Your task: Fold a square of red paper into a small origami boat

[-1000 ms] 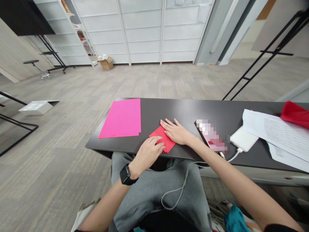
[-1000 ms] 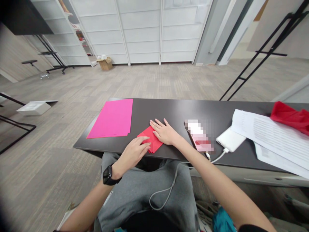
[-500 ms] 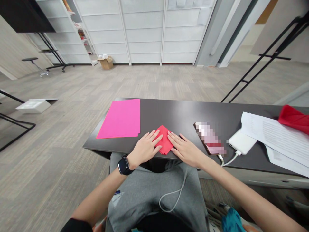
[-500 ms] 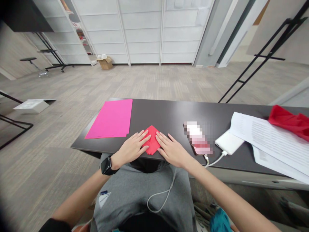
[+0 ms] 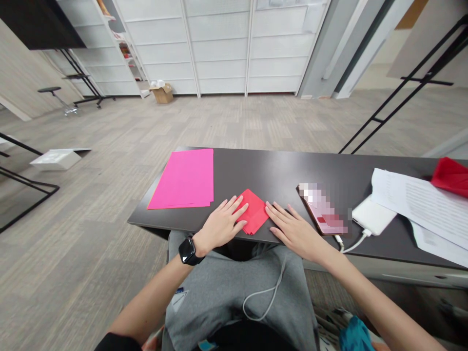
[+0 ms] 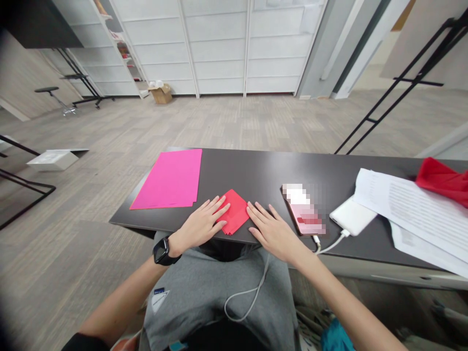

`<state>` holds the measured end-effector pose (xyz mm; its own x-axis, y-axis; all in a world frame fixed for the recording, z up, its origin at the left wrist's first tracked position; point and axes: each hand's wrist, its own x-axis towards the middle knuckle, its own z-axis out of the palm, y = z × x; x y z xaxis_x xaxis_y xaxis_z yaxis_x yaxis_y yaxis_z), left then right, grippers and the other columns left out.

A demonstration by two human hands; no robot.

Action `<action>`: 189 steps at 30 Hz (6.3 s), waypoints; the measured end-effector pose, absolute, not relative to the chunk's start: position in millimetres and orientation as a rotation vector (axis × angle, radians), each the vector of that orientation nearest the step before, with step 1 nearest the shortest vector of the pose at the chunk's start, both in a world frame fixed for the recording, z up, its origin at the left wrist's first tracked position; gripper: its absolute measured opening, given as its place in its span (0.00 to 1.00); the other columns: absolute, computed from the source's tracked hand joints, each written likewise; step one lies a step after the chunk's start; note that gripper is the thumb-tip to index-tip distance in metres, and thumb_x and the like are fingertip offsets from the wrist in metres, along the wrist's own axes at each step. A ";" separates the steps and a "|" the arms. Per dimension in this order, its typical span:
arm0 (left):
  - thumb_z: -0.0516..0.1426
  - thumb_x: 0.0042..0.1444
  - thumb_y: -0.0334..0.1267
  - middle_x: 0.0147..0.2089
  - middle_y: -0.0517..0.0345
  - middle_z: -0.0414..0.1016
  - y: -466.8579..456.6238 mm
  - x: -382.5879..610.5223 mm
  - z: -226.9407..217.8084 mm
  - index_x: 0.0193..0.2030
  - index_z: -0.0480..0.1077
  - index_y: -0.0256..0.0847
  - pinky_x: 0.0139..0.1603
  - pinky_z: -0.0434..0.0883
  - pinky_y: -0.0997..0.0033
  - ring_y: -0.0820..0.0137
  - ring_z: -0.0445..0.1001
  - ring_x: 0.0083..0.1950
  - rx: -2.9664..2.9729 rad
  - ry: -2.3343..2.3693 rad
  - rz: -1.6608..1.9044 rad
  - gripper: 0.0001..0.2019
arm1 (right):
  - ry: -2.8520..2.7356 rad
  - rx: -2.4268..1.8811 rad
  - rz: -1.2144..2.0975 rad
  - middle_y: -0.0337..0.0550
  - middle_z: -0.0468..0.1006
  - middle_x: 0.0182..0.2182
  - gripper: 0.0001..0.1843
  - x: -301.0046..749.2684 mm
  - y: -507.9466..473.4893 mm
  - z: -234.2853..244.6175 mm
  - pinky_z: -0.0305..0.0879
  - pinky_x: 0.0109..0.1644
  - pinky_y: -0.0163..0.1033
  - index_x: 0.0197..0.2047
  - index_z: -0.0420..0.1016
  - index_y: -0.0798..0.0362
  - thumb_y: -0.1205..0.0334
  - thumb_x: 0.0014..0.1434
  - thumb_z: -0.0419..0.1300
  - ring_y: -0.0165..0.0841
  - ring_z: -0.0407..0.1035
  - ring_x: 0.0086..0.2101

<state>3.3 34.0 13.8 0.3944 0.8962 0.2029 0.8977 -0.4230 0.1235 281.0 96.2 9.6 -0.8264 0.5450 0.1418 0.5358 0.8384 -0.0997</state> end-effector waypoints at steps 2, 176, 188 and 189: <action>0.45 0.72 0.48 0.76 0.47 0.53 34.5 2.8 14.2 0.72 0.56 0.40 0.73 0.57 0.50 0.56 0.50 0.77 -2.641 -1.694 -0.362 0.26 | -2.841 -0.853 0.098 0.47 0.51 0.73 0.34 280.6 95.8 8.6 0.50 0.70 0.63 0.76 0.33 0.45 0.54 0.73 0.44 0.44 0.48 0.70; 0.52 0.66 0.36 0.66 0.41 0.67 35.0 5.5 13.6 0.64 0.65 0.37 0.68 0.65 0.52 0.56 0.64 0.69 -2.342 -1.977 -0.664 0.20 | -2.734 -0.756 0.209 0.51 0.63 0.68 0.30 203.4 120.4 15.6 0.58 0.66 0.55 0.70 0.59 0.55 0.71 0.65 0.47 0.43 0.55 0.68; 0.51 0.67 0.35 0.68 0.42 0.66 36.5 5.7 14.7 0.65 0.64 0.31 0.72 0.60 0.54 0.56 0.61 0.72 -2.398 -1.983 -0.660 0.22 | -2.743 -0.634 0.247 0.59 0.69 0.64 0.31 195.3 129.2 23.5 0.61 0.64 0.51 0.63 0.66 0.62 0.74 0.56 0.51 0.42 0.63 0.64; 0.51 0.66 0.36 0.68 0.42 0.66 36.6 5.8 14.5 0.65 0.64 0.31 0.72 0.60 0.53 0.56 0.61 0.72 -2.393 -1.987 -0.665 0.22 | -2.735 -0.633 0.257 0.59 0.69 0.64 0.31 195.5 129.2 22.2 0.61 0.64 0.51 0.64 0.66 0.62 0.74 0.56 0.51 0.42 0.62 0.64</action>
